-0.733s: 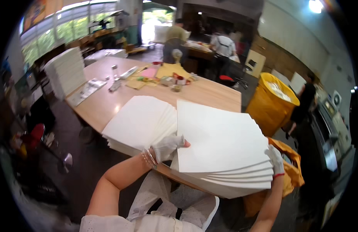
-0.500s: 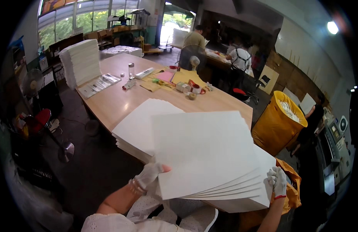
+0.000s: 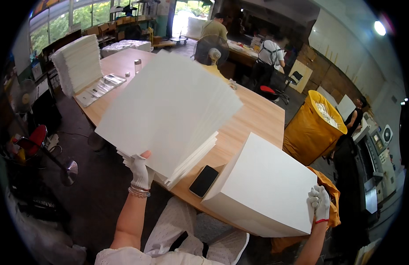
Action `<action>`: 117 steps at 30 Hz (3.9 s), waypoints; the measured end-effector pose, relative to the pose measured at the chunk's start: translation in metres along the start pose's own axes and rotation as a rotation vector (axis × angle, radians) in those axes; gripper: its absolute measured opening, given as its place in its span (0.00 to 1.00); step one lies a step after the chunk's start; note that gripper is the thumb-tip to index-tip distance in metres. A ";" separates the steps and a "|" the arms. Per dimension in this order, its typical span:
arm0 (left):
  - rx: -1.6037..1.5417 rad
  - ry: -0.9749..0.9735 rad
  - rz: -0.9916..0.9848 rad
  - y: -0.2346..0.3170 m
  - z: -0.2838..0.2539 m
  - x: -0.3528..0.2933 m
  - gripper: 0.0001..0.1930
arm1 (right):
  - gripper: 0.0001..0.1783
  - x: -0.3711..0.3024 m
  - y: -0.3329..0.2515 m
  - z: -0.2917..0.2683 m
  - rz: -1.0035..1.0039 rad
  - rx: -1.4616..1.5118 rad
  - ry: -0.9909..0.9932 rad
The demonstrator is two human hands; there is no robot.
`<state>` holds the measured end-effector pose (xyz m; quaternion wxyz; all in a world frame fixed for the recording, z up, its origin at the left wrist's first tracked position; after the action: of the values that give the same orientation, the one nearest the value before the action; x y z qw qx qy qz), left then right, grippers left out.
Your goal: The person, wearing white gloves, repeatedly picks up stacks of white paper from a table and places them onto a growing pile. The action involves lifting, aligning, and setting down the paper sheets in a repetitive manner within a workshop environment.
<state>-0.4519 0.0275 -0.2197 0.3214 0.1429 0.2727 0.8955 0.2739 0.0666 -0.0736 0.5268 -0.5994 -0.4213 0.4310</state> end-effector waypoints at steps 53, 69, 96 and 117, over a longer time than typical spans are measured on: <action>0.421 -2.230 0.222 -0.127 0.381 -0.399 0.07 | 0.25 -0.163 -0.080 0.009 -0.776 -0.929 0.633; 0.770 -2.103 -0.330 -0.157 0.385 -0.378 0.14 | 0.18 -0.145 -0.057 0.024 -0.918 -1.429 0.982; 0.463 -2.157 -0.141 -0.142 0.386 -0.380 0.31 | 0.15 -0.150 -0.065 0.014 -1.003 -0.867 0.779; 0.485 -2.187 -0.232 -0.145 0.386 -0.386 0.24 | 0.12 -0.152 -0.062 0.012 -1.010 -0.845 0.881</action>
<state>0.0767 0.0221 -0.0221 0.4328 0.8836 0.0229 0.1770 0.2175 -0.0707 -0.0013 0.5049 -0.6002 -0.5229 -0.3337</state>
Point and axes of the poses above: each hand's wrist, its own x-axis towards the middle knuckle, its own z-axis out of the palm, y = z × x, the point moved 9 cm from there along x, towards the middle knuckle, and after that the axes turned 11 degrees about -x, right-handed, at the moved point
